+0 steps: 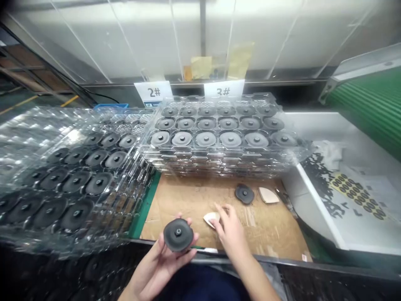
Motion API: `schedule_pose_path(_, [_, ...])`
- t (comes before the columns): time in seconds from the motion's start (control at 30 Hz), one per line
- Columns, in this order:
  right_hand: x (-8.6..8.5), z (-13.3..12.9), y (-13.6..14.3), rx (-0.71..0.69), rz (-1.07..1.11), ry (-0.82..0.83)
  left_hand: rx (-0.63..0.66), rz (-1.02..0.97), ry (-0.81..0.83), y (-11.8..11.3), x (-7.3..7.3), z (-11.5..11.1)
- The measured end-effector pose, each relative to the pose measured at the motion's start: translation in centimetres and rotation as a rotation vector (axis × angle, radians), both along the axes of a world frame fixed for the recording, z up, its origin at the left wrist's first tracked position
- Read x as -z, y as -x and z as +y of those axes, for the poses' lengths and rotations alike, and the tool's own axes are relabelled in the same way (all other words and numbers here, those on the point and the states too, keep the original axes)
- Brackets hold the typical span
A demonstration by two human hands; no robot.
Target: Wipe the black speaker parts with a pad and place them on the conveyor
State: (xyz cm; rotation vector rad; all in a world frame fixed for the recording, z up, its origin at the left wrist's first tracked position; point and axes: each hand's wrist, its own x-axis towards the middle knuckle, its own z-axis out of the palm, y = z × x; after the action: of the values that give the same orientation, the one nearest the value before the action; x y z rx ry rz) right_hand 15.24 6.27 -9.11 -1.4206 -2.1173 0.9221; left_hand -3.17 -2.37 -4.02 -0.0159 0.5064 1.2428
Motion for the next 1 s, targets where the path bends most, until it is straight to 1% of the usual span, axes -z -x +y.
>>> schedule_pose_path(0.03, [1.1,-0.2,0.1,0.023,-0.011,-0.012,-0.046,-0.006,0.018,0.2,0.0,-0.1])
schedule_pose_path(0.1, [2.5,-0.6,0.5,-0.009,0.006,-0.032,-0.118,-0.008,0.034,0.6,-0.1,-0.4])
schedule_pose_path(0.13, [2.6,-0.6,0.7,-0.039,0.020,-0.040,-0.143,-0.002,0.035,0.8,-0.2,-0.5])
schedule_pose_path(0.17, [2.4,-0.6,0.9,-0.072,0.035,-0.044,-0.168,0.009,0.037,0.9,-0.3,-0.6])
schedule_pose_path(0.2, [1.7,-0.5,1.2,-0.102,0.049,-0.045,-0.190,0.023,0.041,0.9,-0.4,-0.7])
schedule_pose_path(0.27, [-0.6,0.0,2.0,-0.132,0.069,-0.046,-0.225,0.053,0.053,0.9,-0.6,-0.8])
schedule_pose_path(0.33, [-3.9,0.1,3.2,-0.127,0.097,-0.053,-0.245,0.090,0.060,0.5,-0.9,-0.7])
schedule_pose_path(0.4, [-7.4,-0.5,4.7,-0.146,0.159,-0.076,-0.245,0.136,0.036,0.2,-1.2,-0.6])
schedule_pose_path(0.43, [-8.9,-1.0,5.4,-0.220,0.246,-0.122,-0.242,0.163,0.018,0.1,-1.3,-0.5])
schedule_pose_path(0.47, [-10.2,-1.5,6.0,-0.282,0.288,-0.178,-0.236,0.190,0.002,0.1,-1.4,-0.5])
schedule_pose_path(0.5, [-11.2,-2.0,6.5,-0.351,0.296,-0.177,-0.232,0.220,-0.004,0.1,-1.5,-0.4])
schedule_pose_path(0.57, [-12.4,-2.6,7.3,-0.477,0.251,-0.121,-0.234,0.283,0.018,0.2,-1.7,-0.4])
schedule_pose_path(0.6, [-12.7,-2.6,7.6,-0.510,0.214,-0.092,-0.235,0.312,0.030,0.2,-1.8,-0.3])
schedule_pose_path(0.63, [-12.9,-2.5,7.8,-0.507,0.193,-0.104,-0.230,0.334,0.034,0.2,-2.0,-0.2])
schedule_pose_path(0.7, [-12.9,-2.1,8.2,-0.418,0.196,-0.234,-0.197,0.361,0.027,0.1,-2.4,-0.1])
schedule_pose_path(0.73, [-12.9,-1.9,8.2,-0.396,0.218,-0.294,-0.173,0.362,0.022,0.0,-2.8,0.1])
schedule_pose_path(0.77, [-12.9,-1.8,8.0,-0.409,0.240,-0.318,-0.150,0.354,0.017,0.0,-3.2,0.2])
schedule_pose_path(0.8, [-12.9,-1.9,7.6,-0.452,0.261,-0.303,-0.131,0.338,0.018,0.1,-3.6,0.3])
schedule_pose_path(0.87, [-13.1,-2.1,6.2,-0.562,0.260,-0.191,-0.116,0.305,0.032,0.3,-4.4,0.5])
schedule_pose_path(0.9, [-13.2,-2.2,5.4,-0.569,0.237,-0.141,-0.117,0.294,0.042,0.4,-4.7,0.5])
schedule_pose_path(0.97, [-13.5,-2.2,4.2,-0.475,0.150,-0.111,-0.116,0.275,0.063,0.4,-4.9,0.6])
schedule_pose_path(1.0, [-13.7,-2.0,3.8,-0.414,0.109,-0.147,-0.106,0.258,0.067,0.3,-4.8,0.6])
